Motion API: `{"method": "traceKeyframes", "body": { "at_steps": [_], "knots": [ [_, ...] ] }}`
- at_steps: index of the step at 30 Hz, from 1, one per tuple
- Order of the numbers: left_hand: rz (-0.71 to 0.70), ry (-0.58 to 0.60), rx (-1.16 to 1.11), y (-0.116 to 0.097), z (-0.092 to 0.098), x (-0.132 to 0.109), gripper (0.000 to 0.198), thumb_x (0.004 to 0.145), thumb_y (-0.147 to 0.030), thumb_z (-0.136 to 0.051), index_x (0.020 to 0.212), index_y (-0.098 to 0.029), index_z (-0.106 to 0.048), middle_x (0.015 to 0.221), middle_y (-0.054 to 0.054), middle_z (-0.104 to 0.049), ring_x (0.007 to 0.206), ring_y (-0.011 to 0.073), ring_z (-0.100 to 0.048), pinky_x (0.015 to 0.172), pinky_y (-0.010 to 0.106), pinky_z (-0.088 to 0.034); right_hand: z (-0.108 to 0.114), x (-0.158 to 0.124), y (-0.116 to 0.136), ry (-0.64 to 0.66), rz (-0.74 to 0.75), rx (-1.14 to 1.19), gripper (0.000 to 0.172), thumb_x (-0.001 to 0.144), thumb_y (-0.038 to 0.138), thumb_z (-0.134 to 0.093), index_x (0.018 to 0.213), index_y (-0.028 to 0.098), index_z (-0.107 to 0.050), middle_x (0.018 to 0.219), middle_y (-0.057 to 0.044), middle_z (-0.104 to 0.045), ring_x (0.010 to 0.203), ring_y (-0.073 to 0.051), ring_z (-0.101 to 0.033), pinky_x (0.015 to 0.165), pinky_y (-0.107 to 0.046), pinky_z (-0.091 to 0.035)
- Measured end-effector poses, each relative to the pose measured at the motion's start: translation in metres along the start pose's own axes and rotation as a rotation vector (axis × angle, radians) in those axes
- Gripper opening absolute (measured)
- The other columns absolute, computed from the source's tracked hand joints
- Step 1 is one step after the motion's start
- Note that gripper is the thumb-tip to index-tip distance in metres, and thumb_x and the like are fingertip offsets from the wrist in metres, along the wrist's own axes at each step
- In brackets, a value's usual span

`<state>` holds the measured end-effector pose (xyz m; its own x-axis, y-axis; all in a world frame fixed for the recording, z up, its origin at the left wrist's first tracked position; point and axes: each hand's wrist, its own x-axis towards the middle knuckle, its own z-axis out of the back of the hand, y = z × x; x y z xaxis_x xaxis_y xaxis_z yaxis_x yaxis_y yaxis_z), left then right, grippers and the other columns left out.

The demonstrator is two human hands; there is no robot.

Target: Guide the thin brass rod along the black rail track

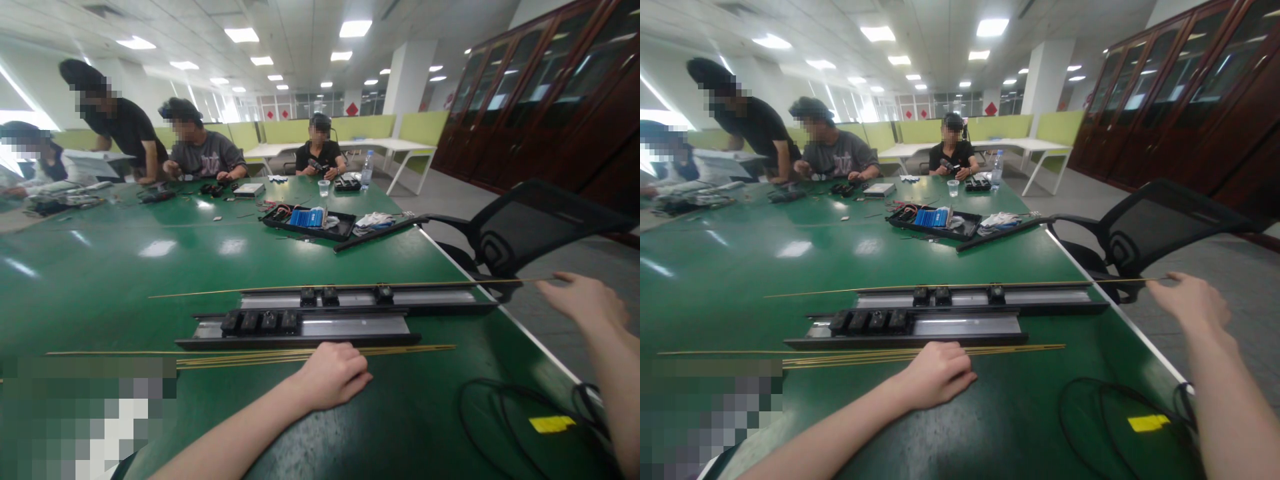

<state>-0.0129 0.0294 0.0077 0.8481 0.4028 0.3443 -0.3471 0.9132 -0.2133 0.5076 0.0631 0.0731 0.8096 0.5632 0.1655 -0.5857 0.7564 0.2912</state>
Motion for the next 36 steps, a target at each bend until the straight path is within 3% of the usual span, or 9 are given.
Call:
{"method": "traceKeyframes", "body": {
  "at_steps": [6,12,18,22,26,30,36],
  "knots": [
    [0.001,0.004,0.002,-0.001,0.001,0.001,0.027,0.102,-0.033,-0.050,0.080,-0.019,-0.055,0.075,0.002,-0.062,0.072,0.0155,-0.060,0.062,0.026,-0.040,0.009,-0.006,0.008,0.034,0.072,-0.039,0.075,0.078,0.059,-0.050,0.142,0.020,-0.059,0.136,-0.024,-0.060,0.111,-0.038,-0.060,0.074,-0.047,-0.042],
    [0.005,0.010,0.010,-0.001,0.001,0.001,0.026,0.101,-0.033,-0.051,0.080,-0.019,-0.055,0.075,0.002,-0.062,0.072,0.0151,-0.059,0.062,0.026,-0.041,0.025,-0.016,0.031,0.043,0.247,-0.092,0.068,0.077,0.057,-0.052,0.134,0.021,-0.064,0.145,-0.017,-0.056,0.116,-0.036,-0.058,0.079,-0.043,-0.043],
    [0.001,0.010,0.011,-0.002,0.004,0.002,0.028,0.102,-0.033,-0.050,0.079,-0.018,-0.055,0.075,0.001,-0.062,0.071,0.0145,-0.059,0.060,0.026,-0.041,0.038,-0.072,0.084,0.040,0.476,0.050,0.060,0.081,0.060,-0.052,0.125,0.022,-0.068,0.112,-0.011,-0.073,0.093,-0.026,-0.064,0.072,-0.035,-0.042],
    [0.002,0.007,0.012,-0.002,0.003,0.001,0.029,0.102,-0.033,-0.049,0.078,-0.018,-0.055,0.075,0.002,-0.063,0.071,0.0147,-0.060,0.061,0.027,-0.040,0.032,-0.122,0.121,0.149,0.681,0.165,0.050,0.083,0.056,-0.053,0.118,0.026,-0.071,0.094,-0.003,-0.075,0.076,-0.020,-0.064,0.067,-0.030,-0.043],
    [0.001,0.007,0.005,-0.001,0.001,0.000,0.027,0.102,-0.033,-0.050,0.079,-0.019,-0.055,0.075,0.002,-0.062,0.073,0.0149,-0.060,0.062,0.026,-0.041,0.016,-0.163,0.144,0.254,0.942,0.132,0.046,0.088,0.051,-0.049,0.125,0.031,-0.069,0.085,0.001,-0.075,0.074,-0.017,-0.066,0.063,-0.028,-0.043],
    [-0.001,0.000,-0.003,0.000,-0.001,0.000,0.025,0.101,-0.032,-0.051,0.081,-0.019,-0.055,0.076,0.001,-0.062,0.073,0.0148,-0.061,0.062,0.027,-0.042,0.004,-0.186,0.153,0.123,0.958,-0.065,0.045,0.089,0.036,-0.045,0.129,0.030,-0.067,0.091,-0.003,-0.077,0.081,-0.021,-0.070,0.066,-0.030,-0.043],
    [-0.001,0.002,0.015,-0.001,0.001,0.002,0.027,0.101,-0.033,-0.052,0.078,-0.019,-0.055,0.075,0.001,-0.062,0.072,0.0150,-0.060,0.061,0.027,-0.041,-0.003,-0.200,0.158,0.084,0.967,-0.117,0.043,0.095,0.037,-0.039,0.123,0.028,-0.071,0.102,-0.007,-0.077,0.089,-0.025,-0.072,0.070,-0.032,-0.045]
  ]
}}
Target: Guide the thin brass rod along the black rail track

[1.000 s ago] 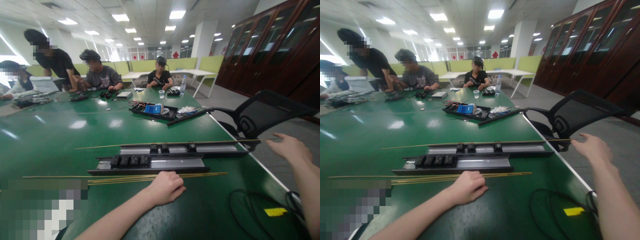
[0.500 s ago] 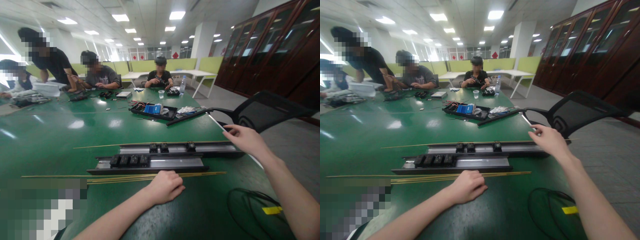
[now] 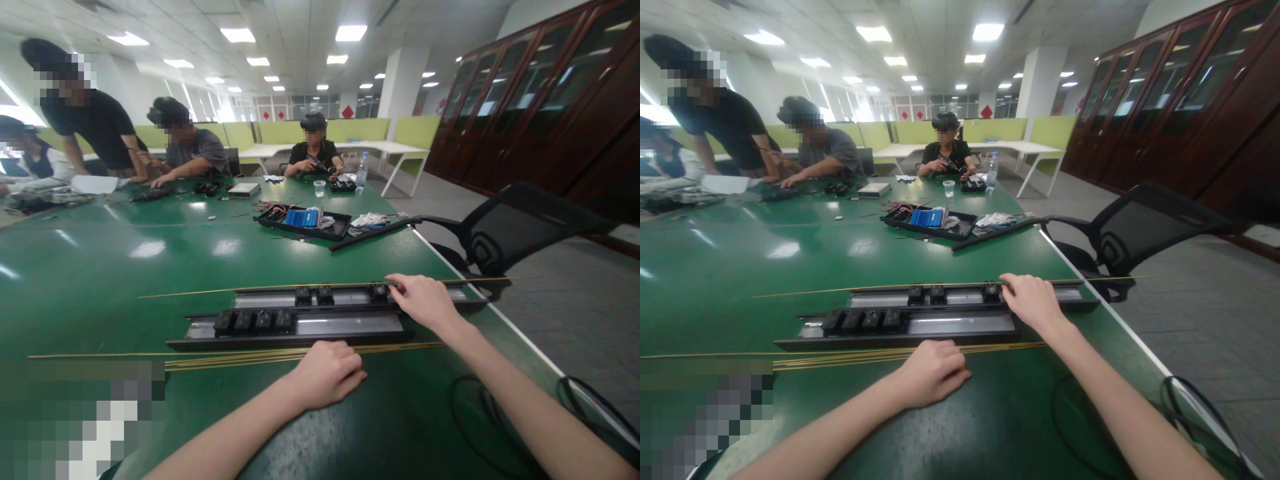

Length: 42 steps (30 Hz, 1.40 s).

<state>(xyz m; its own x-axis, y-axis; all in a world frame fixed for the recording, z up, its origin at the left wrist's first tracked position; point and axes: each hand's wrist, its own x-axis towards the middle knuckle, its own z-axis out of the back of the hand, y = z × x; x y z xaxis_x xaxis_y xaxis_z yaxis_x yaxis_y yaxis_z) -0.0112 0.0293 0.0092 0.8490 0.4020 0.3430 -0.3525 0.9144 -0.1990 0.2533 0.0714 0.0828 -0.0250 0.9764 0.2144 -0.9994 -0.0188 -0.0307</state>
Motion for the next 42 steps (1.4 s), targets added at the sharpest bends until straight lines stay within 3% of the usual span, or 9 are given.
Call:
{"method": "traceKeyframes", "body": {
  "at_steps": [9,21,42],
  "knots": [
    [0.004,0.011,-0.019,-0.001,0.002,0.000,0.027,0.102,-0.032,-0.050,0.079,-0.019,-0.056,0.075,0.002,-0.062,0.072,0.0154,-0.060,0.062,0.026,-0.042,-0.012,-0.002,0.009,-0.071,0.009,-0.030,0.044,0.099,0.038,-0.035,0.119,0.030,-0.073,0.097,-0.007,-0.078,0.084,-0.023,-0.072,0.071,-0.032,-0.046],
    [0.005,-0.003,-0.001,-0.001,0.001,-0.001,0.026,0.101,-0.033,-0.052,0.079,-0.019,-0.055,0.076,0.001,-0.063,0.072,0.0154,-0.060,0.061,0.027,-0.039,-0.011,-0.001,0.008,-0.069,0.011,-0.032,0.045,0.099,0.038,-0.034,0.119,0.029,-0.073,0.098,-0.007,-0.078,0.084,-0.023,-0.072,0.068,-0.032,-0.047],
    [-0.011,-0.019,0.002,-0.001,0.001,0.001,0.028,0.102,-0.032,-0.050,0.078,-0.019,-0.054,0.074,0.001,-0.062,0.070,0.0153,-0.059,0.060,0.028,-0.037,-0.002,0.003,-0.012,0.032,-0.167,-0.042,0.038,0.094,0.030,-0.042,0.109,0.026,-0.076,0.100,-0.008,-0.077,0.089,-0.022,-0.070,0.074,-0.030,-0.045]
  ]
}}
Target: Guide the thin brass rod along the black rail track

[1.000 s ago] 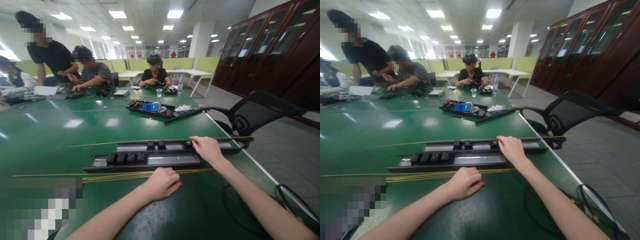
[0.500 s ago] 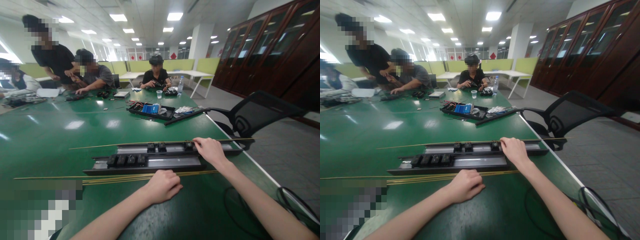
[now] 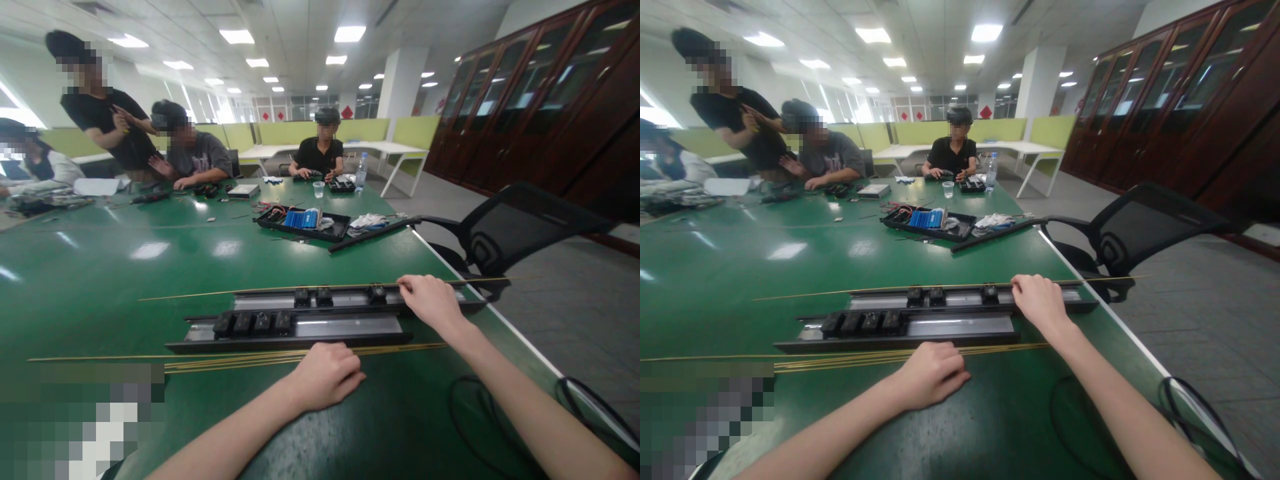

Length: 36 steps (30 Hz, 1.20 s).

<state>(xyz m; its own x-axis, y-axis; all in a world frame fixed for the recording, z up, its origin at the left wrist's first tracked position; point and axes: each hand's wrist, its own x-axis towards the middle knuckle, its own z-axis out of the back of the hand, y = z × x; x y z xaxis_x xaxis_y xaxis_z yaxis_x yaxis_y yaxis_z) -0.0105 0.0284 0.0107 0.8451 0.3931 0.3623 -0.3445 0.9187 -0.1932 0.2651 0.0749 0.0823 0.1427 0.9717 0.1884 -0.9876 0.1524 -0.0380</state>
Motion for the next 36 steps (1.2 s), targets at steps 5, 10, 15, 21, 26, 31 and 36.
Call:
{"method": "traceKeyframes", "body": {
  "at_steps": [5,10,15,21,26,31,36],
  "knots": [
    [0.000,-0.007,-0.005,0.000,0.001,0.000,0.028,0.102,-0.032,-0.050,0.078,-0.019,-0.054,0.074,0.001,-0.062,0.070,0.0152,-0.059,0.060,0.028,-0.038,0.001,0.002,-0.006,0.014,-0.019,0.003,0.036,0.093,0.031,-0.044,0.105,0.026,-0.077,0.099,-0.008,-0.076,0.090,-0.023,-0.069,0.074,-0.032,-0.045],
    [0.000,-0.011,-0.007,0.001,0.000,-0.001,0.028,0.102,-0.033,-0.050,0.078,-0.019,-0.054,0.073,0.001,-0.062,0.070,0.0149,-0.059,0.059,0.028,-0.037,0.005,0.003,-0.011,0.040,-0.049,0.005,0.036,0.092,0.031,-0.044,0.104,0.026,-0.077,0.100,-0.008,-0.076,0.090,-0.023,-0.069,0.074,-0.031,-0.046],
    [-0.001,-0.010,-0.003,0.002,-0.003,-0.002,0.027,0.101,-0.034,-0.051,0.079,-0.019,-0.054,0.074,0.001,-0.062,0.071,0.0152,-0.059,0.060,0.028,-0.038,0.008,0.004,-0.018,0.060,-0.069,-0.005,0.037,0.092,0.035,-0.044,0.105,0.026,-0.077,0.101,-0.009,-0.076,0.090,-0.024,-0.069,0.073,-0.032,-0.046],
    [-0.005,-0.006,-0.004,0.002,-0.002,-0.002,0.027,0.102,-0.033,-0.051,0.079,-0.019,-0.054,0.074,0.000,-0.062,0.070,0.0149,-0.059,0.059,0.029,-0.038,0.005,0.008,-0.029,0.072,-0.098,-0.012,0.039,0.091,0.036,-0.043,0.104,0.027,-0.077,0.103,-0.009,-0.075,0.093,-0.026,-0.068,0.072,-0.034,-0.045],
    [0.003,0.007,-0.008,0.001,0.001,-0.002,0.030,0.102,-0.034,-0.050,0.077,-0.019,-0.054,0.074,0.001,-0.062,0.070,0.0147,-0.060,0.060,0.027,-0.038,0.005,0.011,-0.037,0.091,-0.136,-0.003,0.038,0.089,0.038,-0.044,0.103,0.027,-0.077,0.103,-0.010,-0.075,0.091,-0.029,-0.068,0.073,-0.037,-0.046],
    [-0.004,0.000,-0.019,0.002,0.001,-0.001,0.028,0.101,-0.034,-0.051,0.078,-0.019,-0.054,0.074,0.000,-0.062,0.070,0.0145,-0.060,0.061,0.027,-0.040,0.007,0.009,-0.040,0.103,-0.145,0.004,0.039,0.089,0.040,-0.044,0.103,0.026,-0.077,0.105,-0.012,-0.074,0.092,-0.032,-0.068,0.074,-0.040,-0.046],
    [-0.007,0.010,-0.017,0.003,0.001,-0.001,0.029,0.102,-0.034,-0.050,0.078,-0.018,-0.056,0.073,0.001,-0.062,0.069,0.0145,-0.059,0.061,0.026,-0.041,0.016,0.010,-0.042,0.151,-0.182,0.014,0.040,0.090,0.042,-0.044,0.108,0.026,-0.076,0.110,-0.012,-0.073,0.098,-0.032,-0.066,0.075,-0.039,-0.044]
  ]
}}
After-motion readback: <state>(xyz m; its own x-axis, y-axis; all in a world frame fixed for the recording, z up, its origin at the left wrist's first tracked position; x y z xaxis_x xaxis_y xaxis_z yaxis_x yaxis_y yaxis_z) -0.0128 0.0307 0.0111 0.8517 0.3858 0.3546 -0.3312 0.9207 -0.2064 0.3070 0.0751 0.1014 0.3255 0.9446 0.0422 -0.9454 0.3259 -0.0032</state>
